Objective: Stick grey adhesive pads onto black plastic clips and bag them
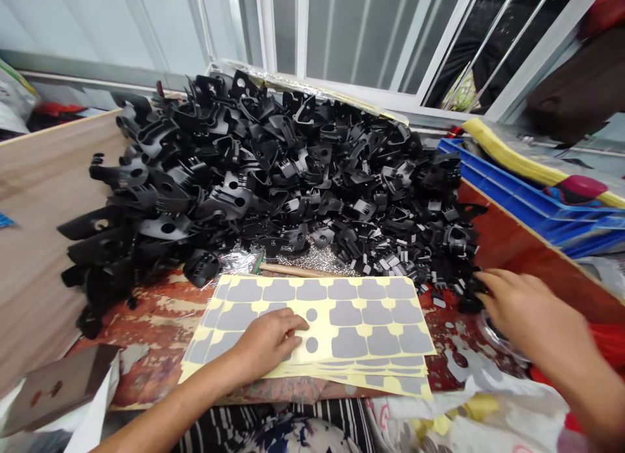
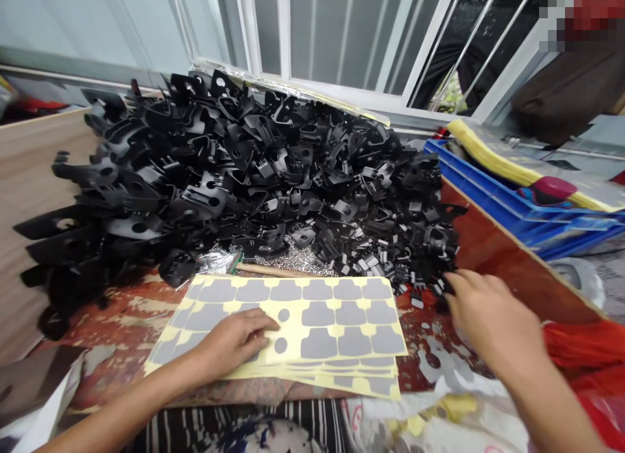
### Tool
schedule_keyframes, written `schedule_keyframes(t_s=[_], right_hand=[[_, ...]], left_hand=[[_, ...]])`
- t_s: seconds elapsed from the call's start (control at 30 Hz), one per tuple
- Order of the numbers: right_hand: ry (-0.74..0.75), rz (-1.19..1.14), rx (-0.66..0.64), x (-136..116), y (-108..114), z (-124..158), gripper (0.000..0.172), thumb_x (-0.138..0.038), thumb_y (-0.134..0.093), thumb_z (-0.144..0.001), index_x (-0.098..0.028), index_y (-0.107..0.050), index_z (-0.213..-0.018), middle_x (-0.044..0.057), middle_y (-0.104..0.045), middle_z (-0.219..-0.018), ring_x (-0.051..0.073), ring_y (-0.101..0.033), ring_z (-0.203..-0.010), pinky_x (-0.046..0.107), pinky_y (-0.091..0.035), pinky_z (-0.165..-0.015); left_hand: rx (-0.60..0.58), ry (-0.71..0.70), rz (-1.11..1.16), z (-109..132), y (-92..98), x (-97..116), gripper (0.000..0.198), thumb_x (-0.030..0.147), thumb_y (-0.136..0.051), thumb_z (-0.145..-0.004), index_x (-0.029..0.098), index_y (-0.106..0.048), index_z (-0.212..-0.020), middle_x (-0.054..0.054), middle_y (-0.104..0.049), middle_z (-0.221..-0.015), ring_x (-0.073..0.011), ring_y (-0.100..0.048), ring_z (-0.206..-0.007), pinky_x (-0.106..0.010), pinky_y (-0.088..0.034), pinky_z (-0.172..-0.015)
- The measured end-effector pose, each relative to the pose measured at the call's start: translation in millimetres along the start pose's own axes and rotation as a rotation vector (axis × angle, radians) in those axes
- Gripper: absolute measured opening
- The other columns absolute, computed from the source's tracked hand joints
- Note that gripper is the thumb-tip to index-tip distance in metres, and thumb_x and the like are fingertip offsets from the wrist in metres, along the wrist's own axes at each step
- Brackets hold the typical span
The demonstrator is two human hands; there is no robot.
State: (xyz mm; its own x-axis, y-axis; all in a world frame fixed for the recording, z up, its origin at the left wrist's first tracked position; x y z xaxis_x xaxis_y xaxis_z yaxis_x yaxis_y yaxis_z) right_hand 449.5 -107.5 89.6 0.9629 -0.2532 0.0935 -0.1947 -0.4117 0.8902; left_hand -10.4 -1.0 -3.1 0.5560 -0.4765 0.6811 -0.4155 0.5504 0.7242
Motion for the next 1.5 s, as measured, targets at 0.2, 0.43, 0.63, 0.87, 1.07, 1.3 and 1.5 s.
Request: schedule_keyframes(t_s=[0.2, 0.43, 0.63, 0.87, 1.07, 1.3, 1.5], right_hand=[[-0.011, -0.388, -0.064, -179, -59, -116, 0.033, -0.035, -0.058, -0.099, -0.019, -0.074, -0.122, 0.010, -0.079, -0.112, 0.026, -0.073, -0.095, 0.035, -0.052, -0.080], [0.182, -0.471, 0.046, -237, -61, -87, 0.028, -0.026, -0.047, -0.106, -0.023, -0.074, -0.107, 0.006, -0.076, -0.104, 0.021, -0.068, -0.096, 0.029, -0.046, -0.080], [0.130, -0.376, 0.185, -228, -70, -60, 0.023, -0.027, -0.052, -0.104, -0.016, -0.067, -0.117, 0.012, -0.070, -0.107, 0.027, -0.062, -0.098, 0.034, -0.046, -0.082], [0.126, -0.520, 0.030, -239, -93, -100, 0.016, -0.020, -0.065, -0.096, -0.016, -0.075, -0.106, 0.012, -0.077, -0.099, 0.029, -0.066, -0.095, 0.042, -0.053, -0.085], [0.623, -1.003, 0.102, -272, -44, -29, 0.024, -0.012, -0.059, -0.099, -0.025, -0.077, -0.107, 0.004, -0.080, -0.109, 0.021, -0.071, -0.107, 0.040, -0.057, -0.099], [0.047, -1.171, -0.024, -273, -75, 24, 0.034, -0.012, -0.055, -0.096, -0.024, -0.068, -0.125, 0.010, -0.074, -0.118, 0.022, -0.071, -0.096, 0.040, -0.061, -0.083], [0.059, -0.987, -0.109, -280, -95, 31, 0.034, -0.010, -0.046, -0.090, -0.020, -0.068, -0.113, 0.011, -0.074, -0.110, 0.029, -0.065, -0.104, 0.049, -0.054, -0.094]], left_hand=[[0.066, 0.057, 0.121, 1, -4.3, -3, 0.031, 0.024, -0.060, -0.088, 0.024, -0.075, -0.116, -0.003, -0.069, -0.088, -0.0214, -0.063, -0.084, -0.033, -0.046, -0.077], [0.244, 0.290, 1.146, 8, 16.2, -3, 0.057, 0.043, -0.073, -0.090, 0.017, -0.055, -0.138, -0.005, -0.070, -0.083, -0.0152, -0.062, -0.069, -0.026, -0.050, -0.063], [0.209, 0.376, 1.411, -3, 11.0, -3, 0.044, 0.025, -0.073, -0.091, 0.015, -0.055, -0.130, -0.007, -0.073, -0.082, -0.0146, -0.068, -0.067, -0.023, -0.055, -0.062], [0.173, 0.355, 1.460, -4, -9.6, -10, 0.042, 0.025, -0.077, -0.089, 0.013, -0.057, -0.125, -0.008, -0.074, -0.082, -0.0160, -0.070, -0.069, -0.024, -0.056, -0.063], [0.045, 0.236, 1.664, 2, 7.6, -3, 0.062, 0.045, -0.071, -0.093, 0.020, -0.044, -0.144, -0.018, -0.076, -0.106, -0.0299, -0.078, -0.092, -0.035, -0.062, -0.073], [0.283, 0.321, 1.475, -7, 18.8, -10, 0.070, 0.011, -0.082, -0.080, 0.027, -0.045, -0.137, -0.003, -0.071, -0.093, -0.0178, -0.075, -0.066, -0.025, -0.064, -0.061], [0.343, 0.343, 1.510, -18, 19.9, -28, 0.090, 0.001, -0.080, -0.075, 0.034, -0.035, -0.146, -0.007, -0.072, -0.110, -0.0266, -0.080, -0.088, -0.031, -0.066, -0.074]])
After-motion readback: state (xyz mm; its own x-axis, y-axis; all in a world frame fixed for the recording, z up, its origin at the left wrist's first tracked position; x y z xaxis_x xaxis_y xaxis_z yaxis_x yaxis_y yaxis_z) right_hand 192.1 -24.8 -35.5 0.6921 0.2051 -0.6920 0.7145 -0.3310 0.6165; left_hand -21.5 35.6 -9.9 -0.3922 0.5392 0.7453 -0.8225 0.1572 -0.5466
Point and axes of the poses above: each hand's wrist, its own z-axis away from the middle knuckle, its own y-axis out of the back of the hand, x = y × z, the point moved 2 cm from there along -z, towards the middle knuckle
